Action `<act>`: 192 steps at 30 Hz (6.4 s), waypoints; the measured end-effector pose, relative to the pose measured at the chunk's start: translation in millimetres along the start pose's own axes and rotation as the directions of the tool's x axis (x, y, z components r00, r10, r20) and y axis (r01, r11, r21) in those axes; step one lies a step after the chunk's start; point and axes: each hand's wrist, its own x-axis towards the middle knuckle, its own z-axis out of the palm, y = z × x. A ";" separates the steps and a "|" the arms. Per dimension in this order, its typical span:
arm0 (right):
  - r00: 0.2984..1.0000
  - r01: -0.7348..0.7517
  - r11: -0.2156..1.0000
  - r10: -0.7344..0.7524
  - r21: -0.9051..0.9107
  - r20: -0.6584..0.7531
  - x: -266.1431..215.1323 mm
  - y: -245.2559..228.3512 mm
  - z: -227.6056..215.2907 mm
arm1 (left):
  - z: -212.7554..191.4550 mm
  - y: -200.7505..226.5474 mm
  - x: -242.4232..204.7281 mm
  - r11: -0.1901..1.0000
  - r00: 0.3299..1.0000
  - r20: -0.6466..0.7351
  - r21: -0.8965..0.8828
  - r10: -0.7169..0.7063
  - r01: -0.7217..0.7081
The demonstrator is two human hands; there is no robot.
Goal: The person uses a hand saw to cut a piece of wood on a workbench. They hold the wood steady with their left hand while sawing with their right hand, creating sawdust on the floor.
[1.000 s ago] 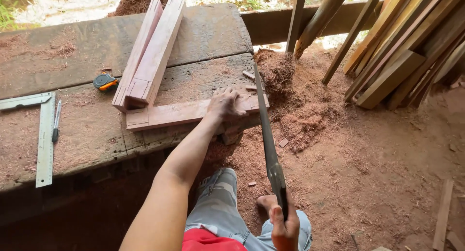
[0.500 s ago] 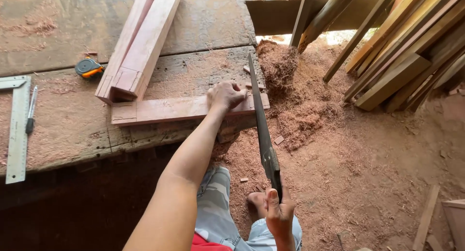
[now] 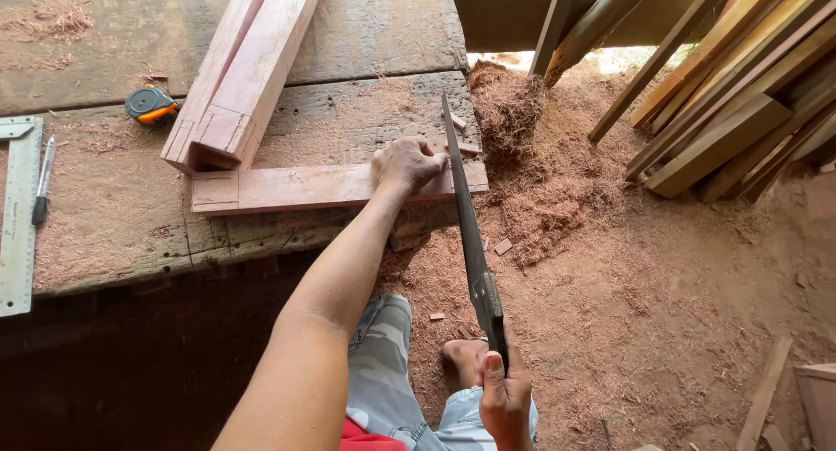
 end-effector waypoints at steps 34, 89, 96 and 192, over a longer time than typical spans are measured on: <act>0.997 0.053 0.999 -0.053 -0.002 0.057 -74.5 97.7 -65.0 | 3.0 -0.9 5.8 1.000 1.000 0.020 0.018 -0.011 0.011; 0.998 -0.053 0.992 0.058 0.112 -0.036 24.9 17.0 -2.7 | 8.5 -5.5 6.6 0.999 0.999 -0.003 0.031 0.038 -0.037; 0.997 -0.072 0.997 0.072 0.024 -0.023 32.4 -28.4 7.8 | -1.0 -23.3 -1.5 0.905 0.930 0.179 0.233 0.321 -0.357; 0.959 -0.104 0.950 0.017 -0.296 -0.283 -80.3 21.5 -24.0 | 15.6 -33.0 -4.0 0.696 0.885 0.149 0.566 0.441 -0.442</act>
